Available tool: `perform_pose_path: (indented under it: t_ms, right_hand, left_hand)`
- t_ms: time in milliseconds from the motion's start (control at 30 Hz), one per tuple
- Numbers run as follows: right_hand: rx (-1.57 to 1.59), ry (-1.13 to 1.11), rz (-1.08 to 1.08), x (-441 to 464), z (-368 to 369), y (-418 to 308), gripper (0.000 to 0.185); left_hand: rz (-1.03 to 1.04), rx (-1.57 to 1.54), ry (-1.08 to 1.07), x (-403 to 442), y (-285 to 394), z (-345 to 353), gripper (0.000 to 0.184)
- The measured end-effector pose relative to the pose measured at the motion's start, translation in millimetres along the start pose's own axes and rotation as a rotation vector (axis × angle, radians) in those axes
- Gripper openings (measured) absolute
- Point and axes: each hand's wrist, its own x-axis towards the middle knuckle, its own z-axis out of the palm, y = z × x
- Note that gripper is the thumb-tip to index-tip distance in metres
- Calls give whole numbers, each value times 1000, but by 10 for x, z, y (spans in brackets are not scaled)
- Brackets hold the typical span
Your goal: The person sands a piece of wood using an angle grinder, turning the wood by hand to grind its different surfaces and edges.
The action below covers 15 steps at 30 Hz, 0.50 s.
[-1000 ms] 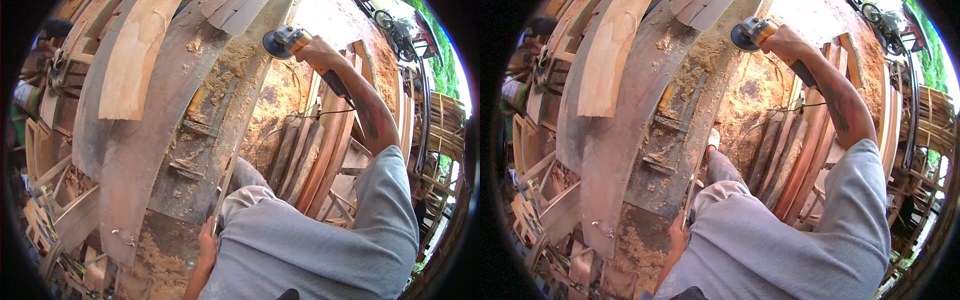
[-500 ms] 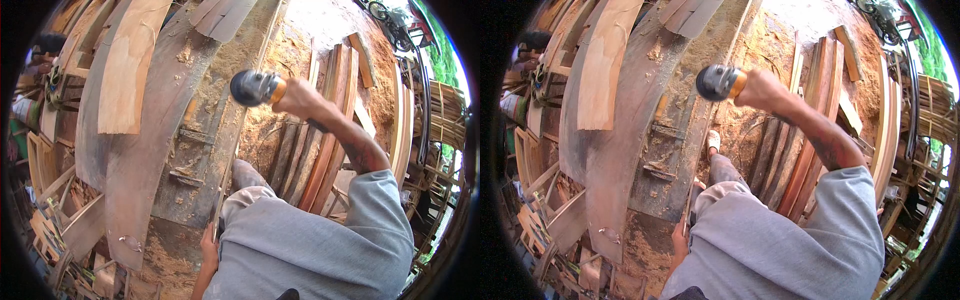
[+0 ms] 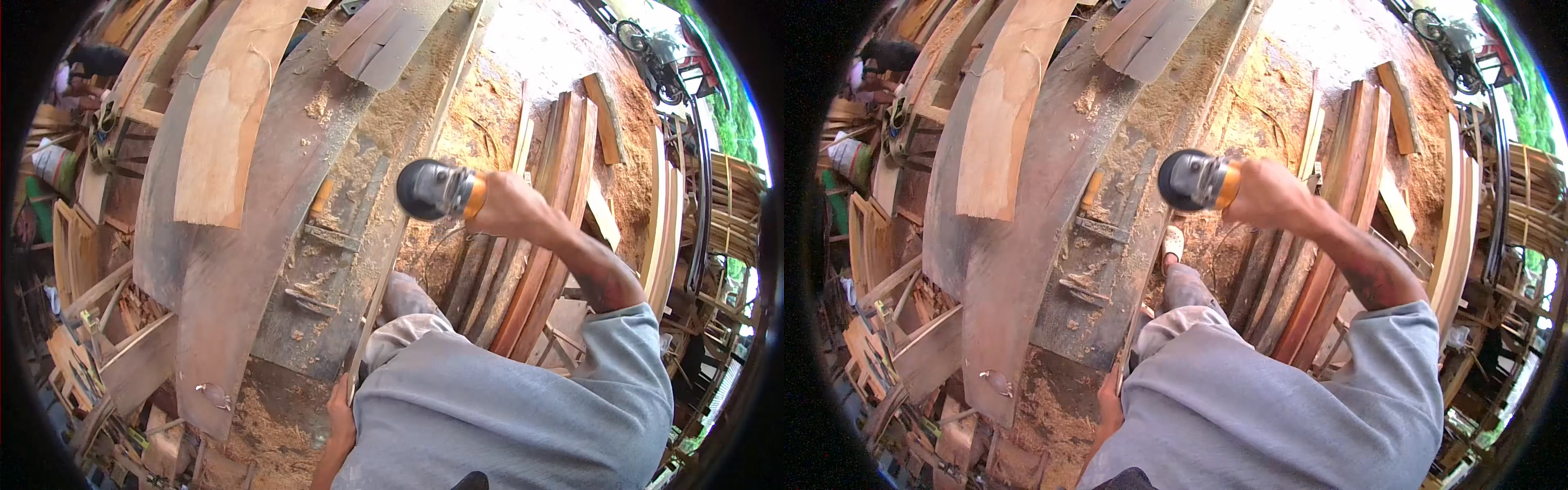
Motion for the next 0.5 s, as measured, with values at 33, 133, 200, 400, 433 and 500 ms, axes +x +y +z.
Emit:
perform_pose_path:
  t_ms: [33, 133, 200, 400, 433, 500]
  right_hand:
    - [-45, 28, 0, 28, -157, -41, 34]
    - [-68, 76, 24, 296, -370, 157, 37]
    - [-70, 105, 22, 456, -522, 258, 39]
    - [7, 137, 120, 896, -927, 439, 33]
    - [-10, 159, 81, 989, -998, 503, 37]
    - [-31, 196, 109, 1319, -1190, 740, 41]
  left_hand:
    - [22, 84, -11, -7, 119, -15, 39]
    - [89, 193, -7, 8, 139, 1, 40]
    - [136, 213, 6, 26, 209, 11, 40]
    - [0, 36, -4, -27, 365, 81, 45]
    - [37, 93, 26, -41, 303, 108, 45]
    - [76, 169, 43, -84, 225, 122, 46]
